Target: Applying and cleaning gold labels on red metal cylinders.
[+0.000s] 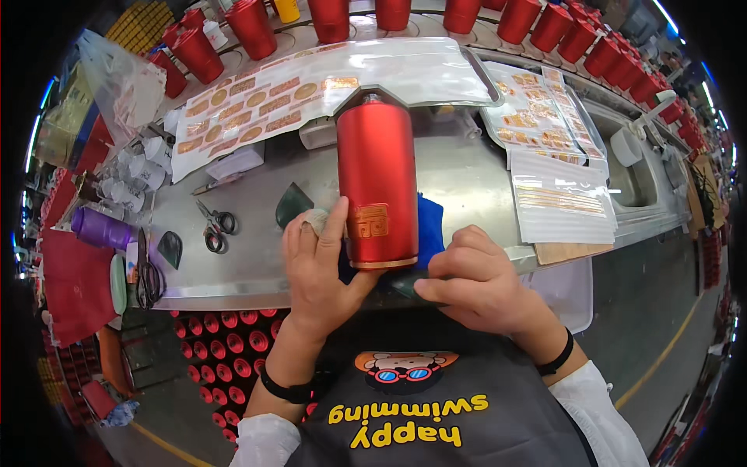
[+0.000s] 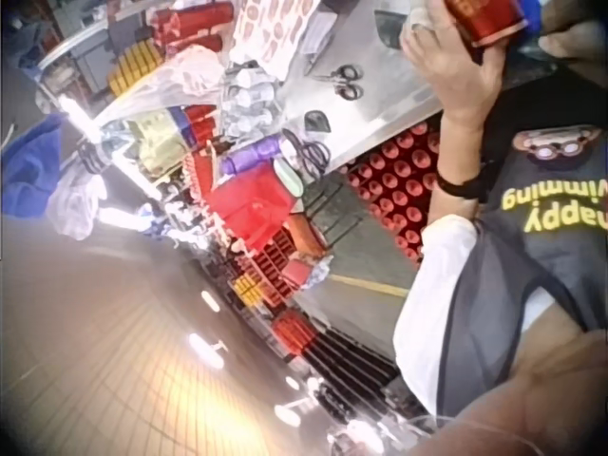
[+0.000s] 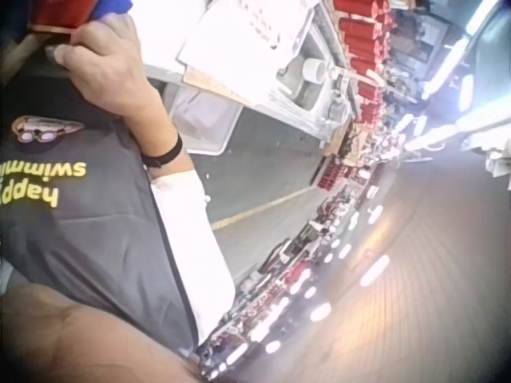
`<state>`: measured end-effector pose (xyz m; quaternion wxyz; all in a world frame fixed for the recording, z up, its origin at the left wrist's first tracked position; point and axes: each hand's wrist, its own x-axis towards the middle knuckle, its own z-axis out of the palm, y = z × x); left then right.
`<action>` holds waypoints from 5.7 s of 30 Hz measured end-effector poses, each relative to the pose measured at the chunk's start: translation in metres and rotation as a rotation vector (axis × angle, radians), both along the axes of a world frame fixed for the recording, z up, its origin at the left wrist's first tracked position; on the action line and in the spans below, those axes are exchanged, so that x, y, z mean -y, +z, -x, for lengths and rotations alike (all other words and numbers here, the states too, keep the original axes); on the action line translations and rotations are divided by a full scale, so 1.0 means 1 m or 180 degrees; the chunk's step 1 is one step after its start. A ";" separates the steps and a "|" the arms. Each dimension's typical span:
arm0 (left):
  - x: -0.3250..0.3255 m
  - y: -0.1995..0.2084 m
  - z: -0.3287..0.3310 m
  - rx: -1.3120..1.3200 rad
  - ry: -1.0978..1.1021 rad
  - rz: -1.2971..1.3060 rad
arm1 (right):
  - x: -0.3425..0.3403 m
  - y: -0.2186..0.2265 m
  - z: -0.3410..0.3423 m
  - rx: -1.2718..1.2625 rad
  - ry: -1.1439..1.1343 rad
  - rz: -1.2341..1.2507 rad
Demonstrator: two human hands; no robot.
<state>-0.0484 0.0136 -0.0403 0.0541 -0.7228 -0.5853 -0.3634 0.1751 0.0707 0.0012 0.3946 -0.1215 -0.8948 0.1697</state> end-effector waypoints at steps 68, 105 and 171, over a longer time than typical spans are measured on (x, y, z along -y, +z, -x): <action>-0.004 -0.004 0.002 0.0176 -0.0063 0.0133 | -0.006 -0.005 -0.005 0.0066 0.0061 0.0106; 0.004 -0.025 0.001 0.0701 -0.0140 0.0710 | -0.330 0.012 -0.203 0.2101 -0.1903 0.0002; 0.003 -0.031 -0.007 0.1645 -0.0218 0.0873 | -0.249 -0.066 -0.350 0.1126 -0.4580 0.1630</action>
